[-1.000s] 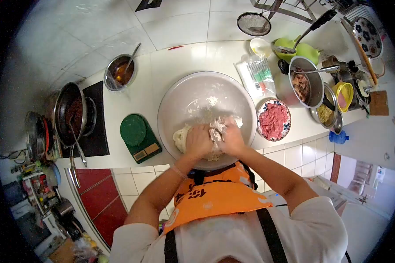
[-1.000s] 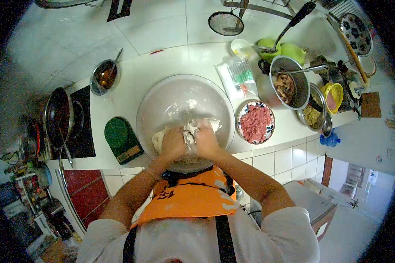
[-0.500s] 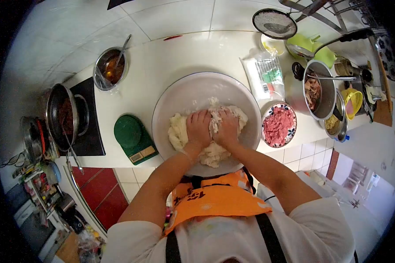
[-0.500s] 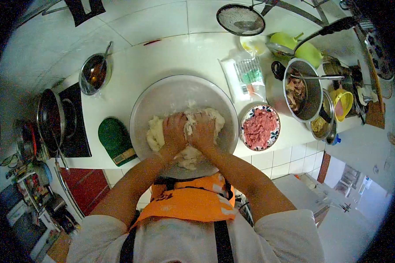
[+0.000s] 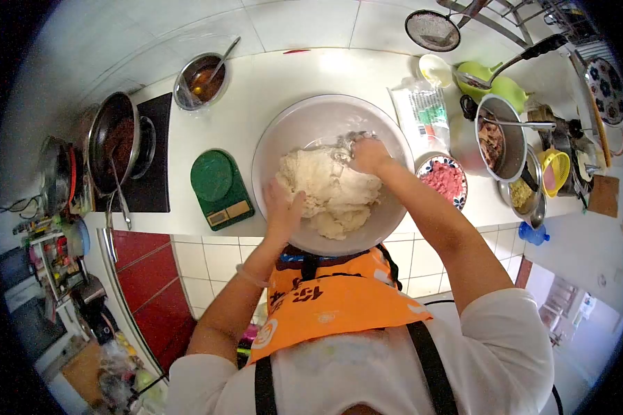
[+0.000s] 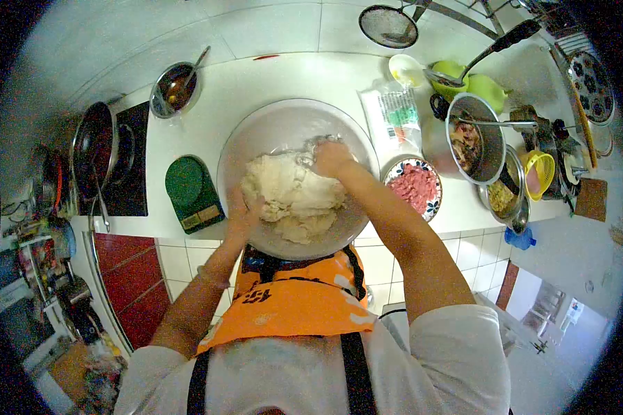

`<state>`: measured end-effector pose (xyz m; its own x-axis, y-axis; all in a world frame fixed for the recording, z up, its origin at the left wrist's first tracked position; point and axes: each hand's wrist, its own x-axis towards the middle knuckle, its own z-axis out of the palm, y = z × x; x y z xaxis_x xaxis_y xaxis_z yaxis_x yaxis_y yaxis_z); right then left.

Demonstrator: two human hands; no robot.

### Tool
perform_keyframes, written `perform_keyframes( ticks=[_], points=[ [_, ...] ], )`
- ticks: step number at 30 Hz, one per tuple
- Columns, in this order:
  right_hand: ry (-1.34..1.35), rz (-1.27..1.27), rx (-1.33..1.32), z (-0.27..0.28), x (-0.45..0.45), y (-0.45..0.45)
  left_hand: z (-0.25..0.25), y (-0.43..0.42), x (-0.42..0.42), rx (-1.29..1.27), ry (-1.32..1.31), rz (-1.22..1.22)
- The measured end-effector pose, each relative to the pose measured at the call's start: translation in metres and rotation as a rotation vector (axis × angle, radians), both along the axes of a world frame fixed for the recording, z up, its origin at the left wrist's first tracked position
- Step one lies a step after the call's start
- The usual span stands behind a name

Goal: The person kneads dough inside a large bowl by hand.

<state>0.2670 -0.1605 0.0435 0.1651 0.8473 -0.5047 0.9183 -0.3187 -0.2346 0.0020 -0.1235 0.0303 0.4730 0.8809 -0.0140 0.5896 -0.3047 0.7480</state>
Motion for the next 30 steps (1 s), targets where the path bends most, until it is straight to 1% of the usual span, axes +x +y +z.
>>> perform_keyframes(
  ticks=[1,3,4,5,6,7,9,10,11,12,13,14,15,16,17,18,19,20,21,22,23,24,25,26,27,28,29,30],
  points=[
    [-0.003,0.005,0.007,-0.006,-0.003,0.0,0.008,-0.005,-0.003,-0.055,0.016,0.023],
    [-0.021,-0.061,-0.041,-0.016,-0.005,-0.001,0.019,-0.014,0.016,-0.544,-0.119,0.335],
    [-0.029,-0.064,-0.037,-0.027,-0.006,-0.004,0.0,-0.013,0.019,-0.541,-0.127,0.331],
    [0.053,-0.179,-0.04,-0.04,-0.006,-0.006,-0.034,-0.01,0.025,-0.612,-0.331,0.417],
    [0.137,-0.293,-0.044,-0.052,-0.006,-0.01,-0.053,-0.004,0.032,-0.683,-0.534,0.502],
    [0.132,-0.295,-0.039,-0.056,-0.006,-0.013,-0.05,0.006,0.04,-0.681,-0.539,0.497],
    [0.364,-0.425,0.013,-0.07,-0.009,-0.033,-0.041,0.026,0.058,-0.641,-0.429,0.342],
    [0.651,-0.647,0.016,-0.111,-0.006,-0.058,-0.029,0.035,0.074,-0.646,-0.437,0.335],
    [0.918,-0.889,0.028,-0.15,-0.004,-0.081,-0.014,0.044,0.091,-0.499,-0.26,0.166],
    [1.224,-1.107,-0.085,-0.169,-0.002,-0.105,-0.008,0.051,0.104,-0.349,-0.083,-0.003],
    [1.215,-1.117,-0.079,-0.172,-0.009,-0.12,-0.011,0.059,0.114,-0.354,-0.09,-0.012],
    [1.131,-1.097,0.029,-0.174,-0.018,-0.133,-0.016,0.066,0.121,-0.439,-0.119,-0.15],
    [1.124,-1.062,0.03,-0.15,-0.02,-0.131,-0.02,0.072,0.126,-0.522,-0.146,-0.287],
    [1.117,-1.028,0.031,-0.123,-0.022,-0.128,-0.019,0.074,0.125,-0.525,-0.143,-0.293],
    [1.121,-1.035,0.034,-0.086,-0.021,-0.108,-0.013,0.075,0.123,-0.209,-0.1,-0.297],
    [0.731,-0.942,0.098,-0.068,-0.012,-0.085,-0.011,0.078,0.122,0.108,-0.058,-0.297],
    [0.321,-0.877,0.1,-0.05,-0.003,-0.063,-0.022,0.082,0.125,0.108,-0.053,-0.305],
    [0.189,-0.921,0.128,-0.045,0.002,-0.047,-0.042,0.086,0.128,-0.13,0.049,-0.25],
    [0.184,-0.976,0.184,-0.049,0.004,-0.034,-0.053,0.091,0.132,-0.366,0.148,-0.188],
    [0.347,-1.055,0.292,-0.052,0.0,-0.022,-0.052,0.092,0.137,-0.364,0.149,-0.188],
    [0.624,-1.167,0.403,-0.054,-0.002,-0.011,-0.05,0.091,0.144,-0.432,0.136,-0.17],
    [0.975,-1.301,0.427,-0.051,-0.003,-0.003,-0.058,0.09,0.144,-0.469,0.131,-0.16],
    [1.243,-1.404,0.376,-0.051,-0.002,0.002,-0.065,0.089,0.145,-0.504,0.126,-0.15],
    [1.443,-1.457,0.227,-0.069,0.004,0.005,-0.093,0.09,0.143,-0.882,-0.157,-0.006],
    [1.444,-1.446,0.236,-0.066,0.007,0.003,-0.086,0.095,0.143,-1.062,-0.314,0.06],
    [1.409,-1.344,0.32,-0.063,0.001,-0.008,-0.079,0.099,0.143,-1.237,-0.462,0.145],
    [1.372,-1.247,0.393,-0.061,-0.011,-0.024,-0.03,0.101,0.136,-1.361,-0.409,0.151],
    [1.222,-1.044,0.472,-0.058,-0.021,-0.035,-0.003,0.101,0.129,-1.483,-0.354,0.159]
  ],
)
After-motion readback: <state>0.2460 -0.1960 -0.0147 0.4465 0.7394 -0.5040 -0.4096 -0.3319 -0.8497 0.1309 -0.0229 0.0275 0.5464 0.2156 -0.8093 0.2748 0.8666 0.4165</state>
